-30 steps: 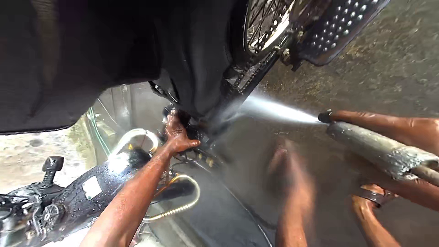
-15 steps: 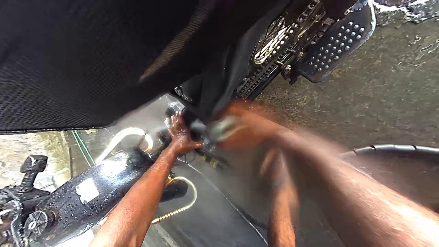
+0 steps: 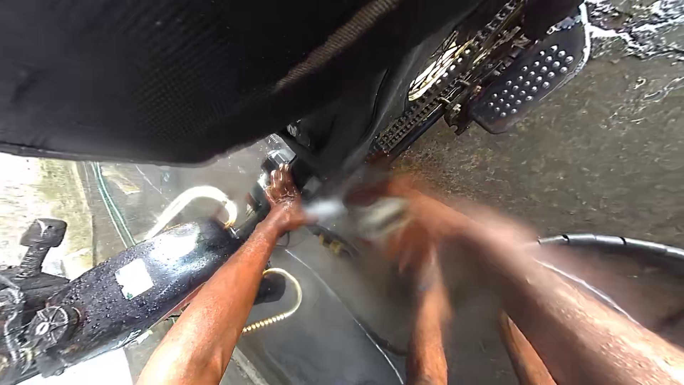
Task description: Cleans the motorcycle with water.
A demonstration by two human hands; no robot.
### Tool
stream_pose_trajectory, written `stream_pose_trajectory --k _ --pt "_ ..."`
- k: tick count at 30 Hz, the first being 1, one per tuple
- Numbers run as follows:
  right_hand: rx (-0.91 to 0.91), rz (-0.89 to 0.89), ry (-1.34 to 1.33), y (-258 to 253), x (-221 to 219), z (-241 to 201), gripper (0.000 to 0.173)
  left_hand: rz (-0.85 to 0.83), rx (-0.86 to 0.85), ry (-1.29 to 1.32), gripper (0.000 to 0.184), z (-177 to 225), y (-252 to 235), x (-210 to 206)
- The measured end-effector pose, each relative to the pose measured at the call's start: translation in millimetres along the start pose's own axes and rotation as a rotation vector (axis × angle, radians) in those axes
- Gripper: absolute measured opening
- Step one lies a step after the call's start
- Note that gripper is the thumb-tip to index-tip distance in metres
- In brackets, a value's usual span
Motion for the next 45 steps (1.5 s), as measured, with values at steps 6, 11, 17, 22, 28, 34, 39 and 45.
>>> stream_pose_trajectory --k 6,11,17,22,28,34,39,45 --pt "-0.3 -0.131 0.105 57.2 27.4 -38.1 0.057 -0.047 0.015 -0.037 0.16 2.3 -4.4 -0.8" --pt "-0.176 0.054 0.16 69.0 46.2 -101.2 0.063 -0.129 0.005 0.024 0.139 6.0 -2.5 4.2" --pt "-0.321 0.076 0.458 90.0 37.5 -105.8 0.064 -0.03 0.004 0.092 0.155 0.9 -8.9 -1.5" --pt "-0.22 0.104 0.395 95.9 23.8 -129.1 0.071 0.029 -0.034 0.129 0.155 -1.4 -11.3 -6.3" --pt "-0.27 0.331 0.318 127.3 38.0 -102.0 0.063 0.043 -0.064 0.188 0.147 3.5 -6.7 -1.9" --pt "-0.507 0.605 0.266 218.2 37.3 -57.1 0.062 0.131 -0.05 0.207 0.142 4.6 -6.6 -3.1" --pt "-0.453 0.586 0.293 249.1 5.4 -62.8 0.066 0.286 -0.057 0.403 0.12 4.8 4.2 1.3" --pt "-0.353 0.578 0.253 251.6 -13.4 -65.6 0.059 0.592 -0.174 0.533 0.063 68.4 131.5 -67.2"
Point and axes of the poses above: each hand's wrist, its own y-axis away from the middle knuckle, its own x-axis out of the back of the hand, z = x × y, the point moved 5 cm from there along -y, towards the middle knuckle, and after that the axes turned 11 degrees about -x, right-handed, at the moved point
